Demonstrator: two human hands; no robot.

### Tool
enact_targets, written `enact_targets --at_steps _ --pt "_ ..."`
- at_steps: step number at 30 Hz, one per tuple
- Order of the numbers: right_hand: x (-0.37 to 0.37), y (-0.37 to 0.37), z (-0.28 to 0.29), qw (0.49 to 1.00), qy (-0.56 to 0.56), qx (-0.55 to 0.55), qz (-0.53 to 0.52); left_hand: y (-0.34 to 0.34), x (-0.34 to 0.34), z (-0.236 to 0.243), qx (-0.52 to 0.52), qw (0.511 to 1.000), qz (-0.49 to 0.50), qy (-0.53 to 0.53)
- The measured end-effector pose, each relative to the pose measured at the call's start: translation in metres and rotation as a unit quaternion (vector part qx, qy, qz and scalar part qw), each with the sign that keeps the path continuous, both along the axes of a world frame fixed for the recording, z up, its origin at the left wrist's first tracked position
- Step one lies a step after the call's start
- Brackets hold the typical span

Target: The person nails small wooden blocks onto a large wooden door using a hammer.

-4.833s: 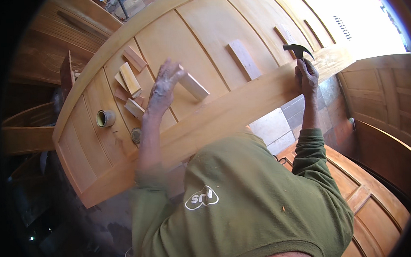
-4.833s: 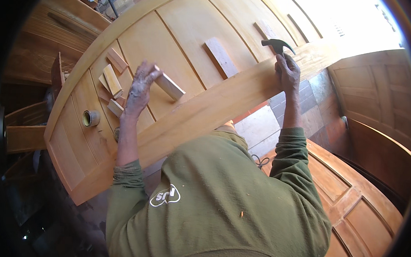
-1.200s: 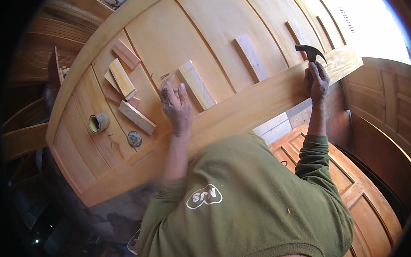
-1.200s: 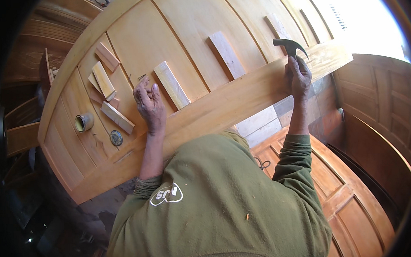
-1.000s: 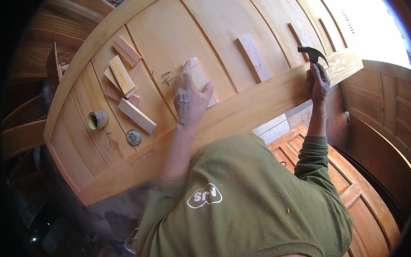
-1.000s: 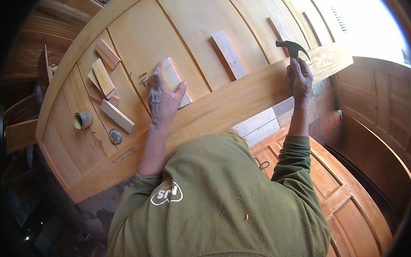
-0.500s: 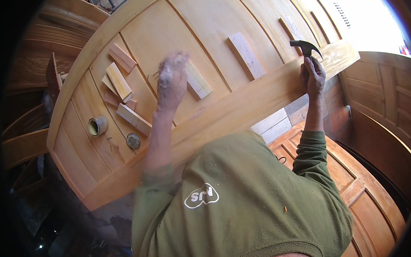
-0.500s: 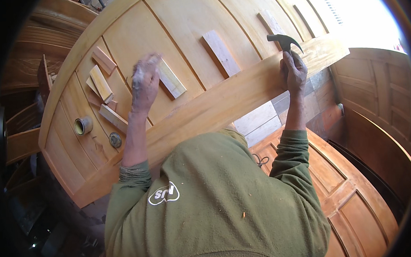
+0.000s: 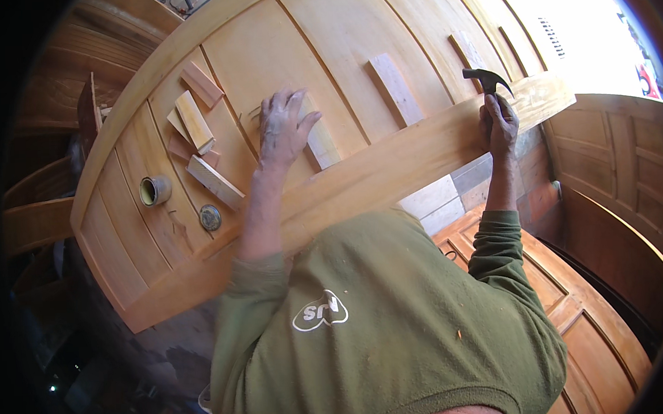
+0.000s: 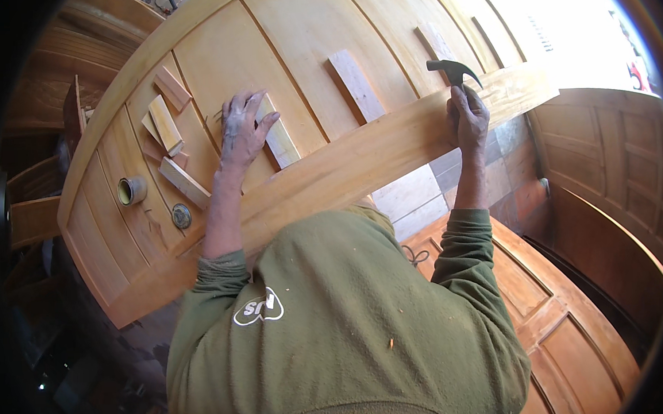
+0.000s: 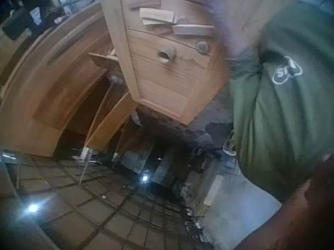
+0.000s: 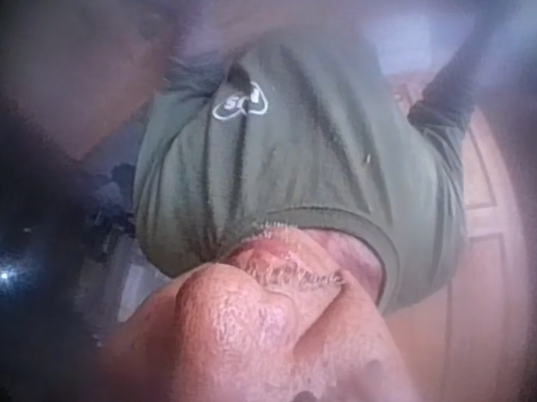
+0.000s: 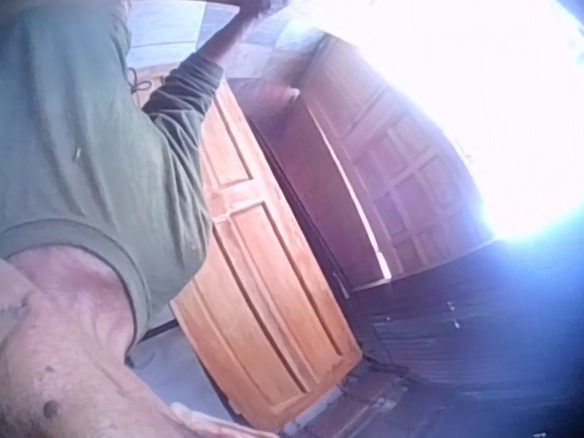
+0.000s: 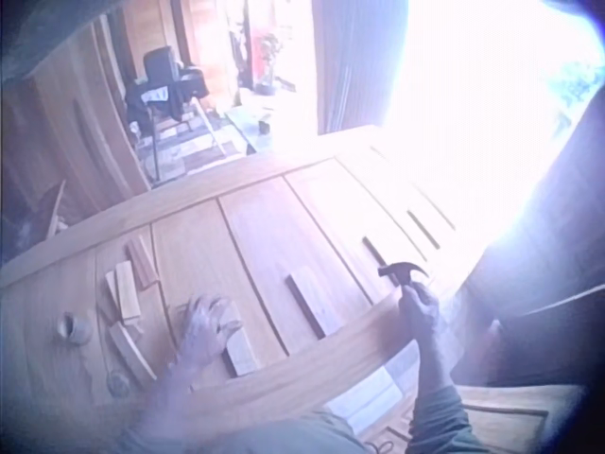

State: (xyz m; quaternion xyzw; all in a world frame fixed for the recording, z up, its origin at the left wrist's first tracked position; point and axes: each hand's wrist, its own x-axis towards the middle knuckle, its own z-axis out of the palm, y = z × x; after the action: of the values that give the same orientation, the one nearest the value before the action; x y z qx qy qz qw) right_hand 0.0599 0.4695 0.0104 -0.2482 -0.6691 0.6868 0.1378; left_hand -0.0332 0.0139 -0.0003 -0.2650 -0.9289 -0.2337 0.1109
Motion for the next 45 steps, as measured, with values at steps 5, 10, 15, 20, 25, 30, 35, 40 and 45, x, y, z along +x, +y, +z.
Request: enact_targets --at_steps 5,10,15,20,25,30,35,40,45 --pt "-0.001 0.005 -0.007 1.000 0.015 -0.004 0.010 0.004 0.022 -0.016 0.007 0.996 0.084 0.019" --pt "0.000 0.004 -0.006 1.000 0.011 -0.013 0.011 0.004 0.021 -0.016 0.016 0.995 0.089 0.033" --pt "0.000 0.006 -0.006 1.000 0.004 -0.017 0.014 0.005 0.020 -0.015 -0.022 0.996 0.079 0.046" --pt "-0.003 -0.005 0.002 1.000 0.008 -0.009 0.009 0.007 0.023 -0.017 -0.023 0.993 0.093 0.065" --pt "-0.003 -0.005 0.004 1.000 0.005 0.002 0.005 0.009 0.023 -0.015 -0.040 0.992 0.103 0.062" --pt "0.001 0.004 -0.002 1.000 0.004 -0.013 0.017 -0.007 0.034 -0.004 0.219 0.932 0.271 0.100" --pt "-0.004 -0.008 -0.004 0.998 0.002 0.042 -0.047 -0.043 0.066 -0.006 0.160 0.943 0.283 0.068" --pt "-0.009 0.001 -0.001 0.994 -0.066 0.069 -0.059 -0.049 0.048 -0.002 -0.053 0.981 0.168 0.079" --pt "-0.005 0.021 0.009 0.942 -0.208 0.263 -0.035 -0.062 0.001 -0.031 -0.071 0.985 0.156 0.019"
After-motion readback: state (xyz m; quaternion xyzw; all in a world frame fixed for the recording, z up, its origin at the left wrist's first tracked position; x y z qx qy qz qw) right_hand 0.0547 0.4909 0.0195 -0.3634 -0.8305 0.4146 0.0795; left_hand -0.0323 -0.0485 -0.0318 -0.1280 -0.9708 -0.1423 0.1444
